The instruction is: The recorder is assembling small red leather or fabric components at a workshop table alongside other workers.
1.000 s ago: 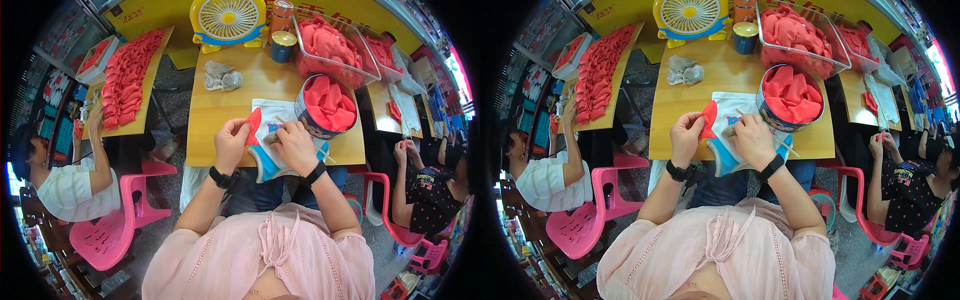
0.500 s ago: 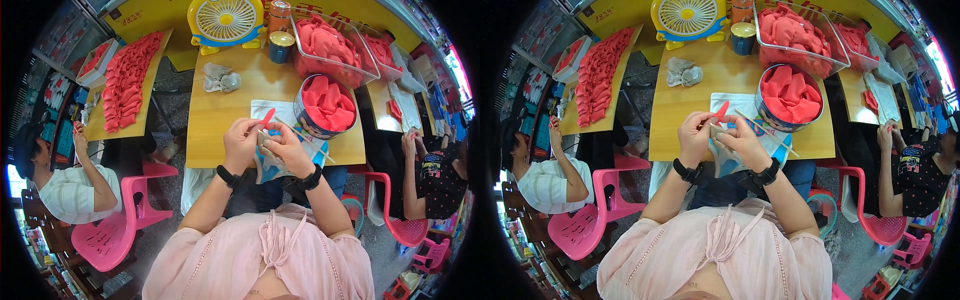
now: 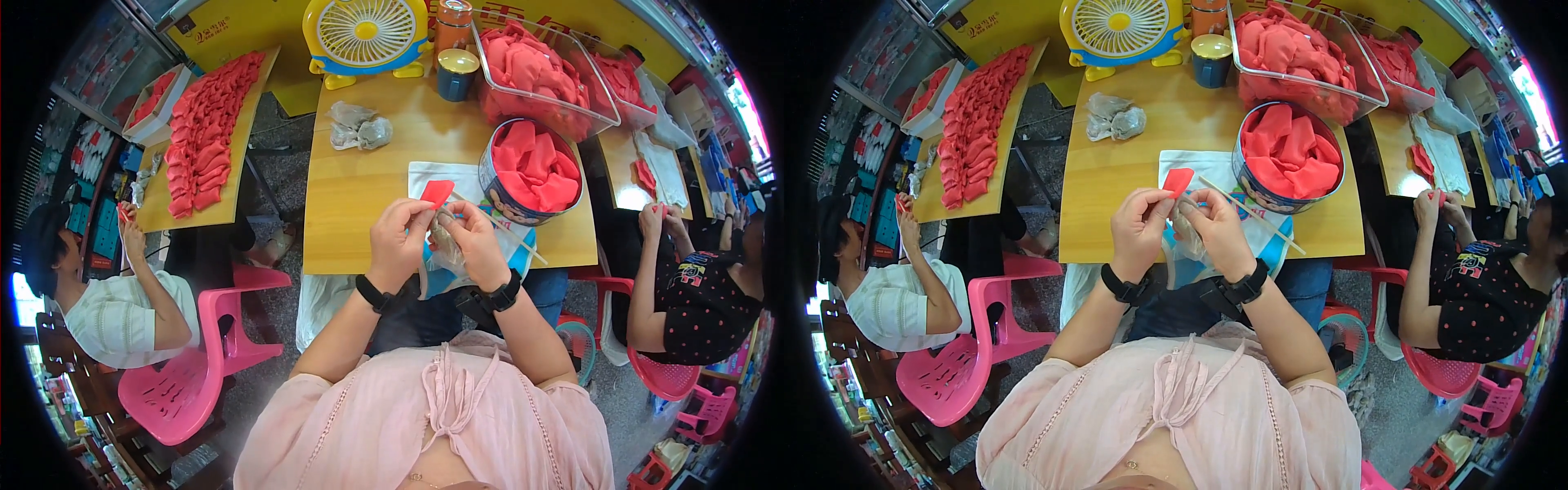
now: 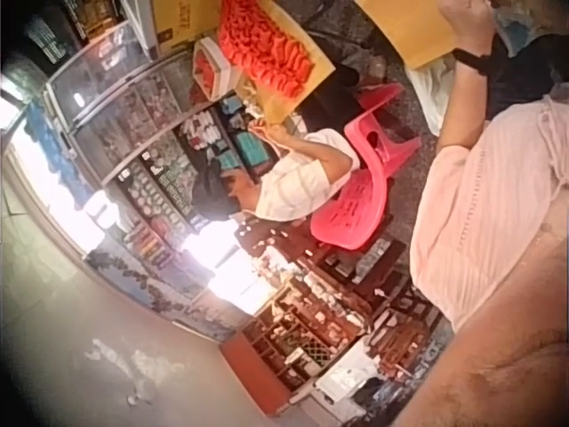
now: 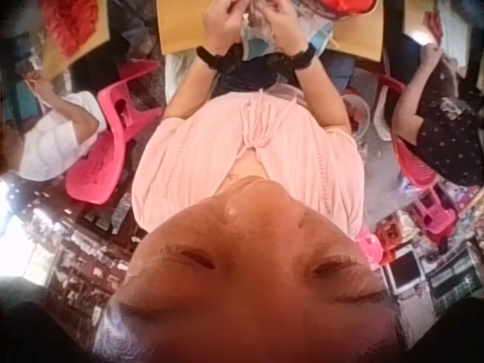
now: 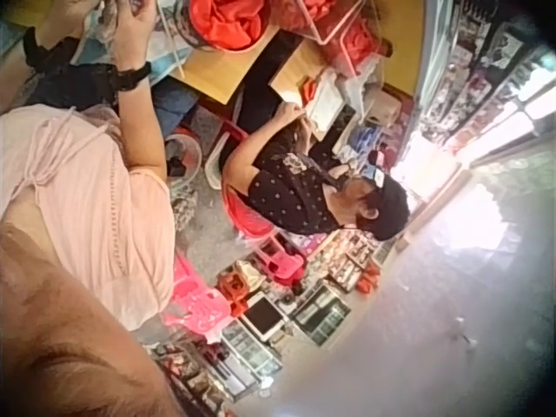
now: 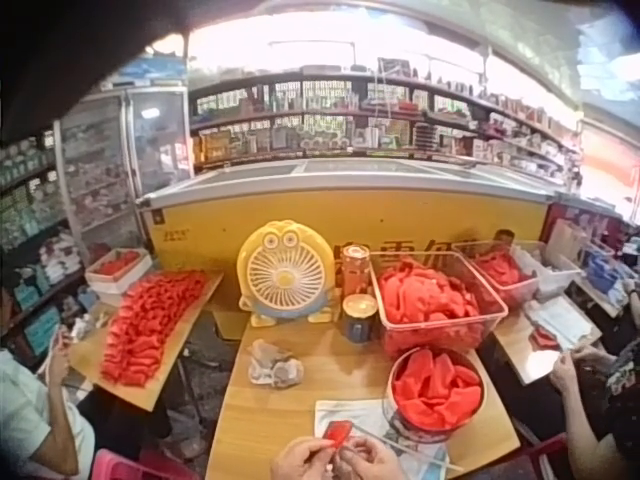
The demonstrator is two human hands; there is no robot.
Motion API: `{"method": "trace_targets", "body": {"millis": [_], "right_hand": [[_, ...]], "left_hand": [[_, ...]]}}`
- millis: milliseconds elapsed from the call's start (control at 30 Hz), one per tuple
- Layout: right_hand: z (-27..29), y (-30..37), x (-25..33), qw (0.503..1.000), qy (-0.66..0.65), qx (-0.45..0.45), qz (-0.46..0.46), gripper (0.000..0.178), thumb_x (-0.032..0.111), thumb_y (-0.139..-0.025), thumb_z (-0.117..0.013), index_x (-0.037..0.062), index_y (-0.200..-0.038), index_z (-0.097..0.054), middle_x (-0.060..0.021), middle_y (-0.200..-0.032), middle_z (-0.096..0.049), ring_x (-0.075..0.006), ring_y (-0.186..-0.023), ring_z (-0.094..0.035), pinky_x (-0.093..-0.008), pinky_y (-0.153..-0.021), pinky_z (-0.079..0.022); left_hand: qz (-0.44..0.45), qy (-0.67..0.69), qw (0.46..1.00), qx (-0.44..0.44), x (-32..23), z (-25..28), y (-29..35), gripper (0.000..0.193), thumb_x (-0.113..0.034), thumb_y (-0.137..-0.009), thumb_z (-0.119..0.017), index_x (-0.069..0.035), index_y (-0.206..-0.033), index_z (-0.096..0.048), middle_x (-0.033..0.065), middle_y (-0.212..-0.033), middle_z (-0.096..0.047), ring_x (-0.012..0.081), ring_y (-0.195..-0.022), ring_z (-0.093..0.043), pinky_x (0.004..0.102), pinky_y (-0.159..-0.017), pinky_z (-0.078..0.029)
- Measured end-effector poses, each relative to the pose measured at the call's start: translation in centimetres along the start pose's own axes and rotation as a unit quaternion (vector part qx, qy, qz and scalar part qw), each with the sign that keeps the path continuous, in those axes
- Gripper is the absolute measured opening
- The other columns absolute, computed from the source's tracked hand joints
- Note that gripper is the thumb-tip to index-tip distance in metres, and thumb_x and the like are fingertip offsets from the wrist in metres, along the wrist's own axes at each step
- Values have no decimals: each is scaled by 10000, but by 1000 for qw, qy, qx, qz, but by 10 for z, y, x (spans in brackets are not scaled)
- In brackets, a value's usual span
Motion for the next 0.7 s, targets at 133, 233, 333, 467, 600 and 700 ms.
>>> {"method": "trace_targets", "body": {"millis": [133,233,333,467,600,700], "right_hand": [[-5,9,3,999,-50,-4,-16,151,93,-978,-627,25,-1101,-572,-42,-969,-681,-103,-840,-658,-246,-730,-556],[-7,11,9,999,-39,23,22,177,64,-948,-661,21,-1101,-583,-40,-993,-676,-96,-881,-649,-242,-751,-550],[-1,8,9,999,-15,34,31,219,38,-922,-686,16,-1122,-598,-39,-1009,-674,-93,-885,-647,-240,-774,-548],[-7,9,16,999,-27,-4,44,212,39,-921,-690,5,-1117,-616,-41,-998,-681,-94,-883,-652,-235,-764,-540],[-11,11,18,999,-18,4,47,180,36,-923,-686,-2,-1087,-624,-41,-978,-685,-95,-886,-657,-229,-751,-534],[-10,13,23,998,19,13,61,168,44,-921,-688,2,-1072,-625,-32,-953,-681,-91,-854,-651,-227,-731,-530]], "left_hand": [[8,-11,1000,-12,1,2,-2,90,-21,-893,-668,-11,-979,-693,123,-899,-679,238,-784,-665,304,-674,-523],[-33,-23,999,-7,-6,0,-1,96,-12,-895,-660,-11,-984,-696,127,-898,-679,235,-783,-666,301,-675,-520],[-23,-8,1000,-5,-6,-1,0,103,-7,-898,-656,-11,-991,-700,126,-901,-680,224,-781,-665,294,-678,-517],[53,45,998,0,9,-2,5,107,-11,-909,-653,-6,-1004,-701,116,-913,-684,198,-785,-658,280,-684,-511],[50,56,997,-16,13,0,9,101,-18,-917,-651,2,-1003,-699,110,-916,-683,179,-783,-652,272,-679,-508],[53,62,997,-10,9,-1,10,101,-21,-916,-657,6,-1005,-695,110,-914,-680,174,-781,-649,270,-678,-507]]}}
Point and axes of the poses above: each hand's wrist, its own y-axis away from the middle knuckle, its own z-axis out of the back of the hand, x = y × z, the point moved 9 cm from there along -y, towards the middle knuckle
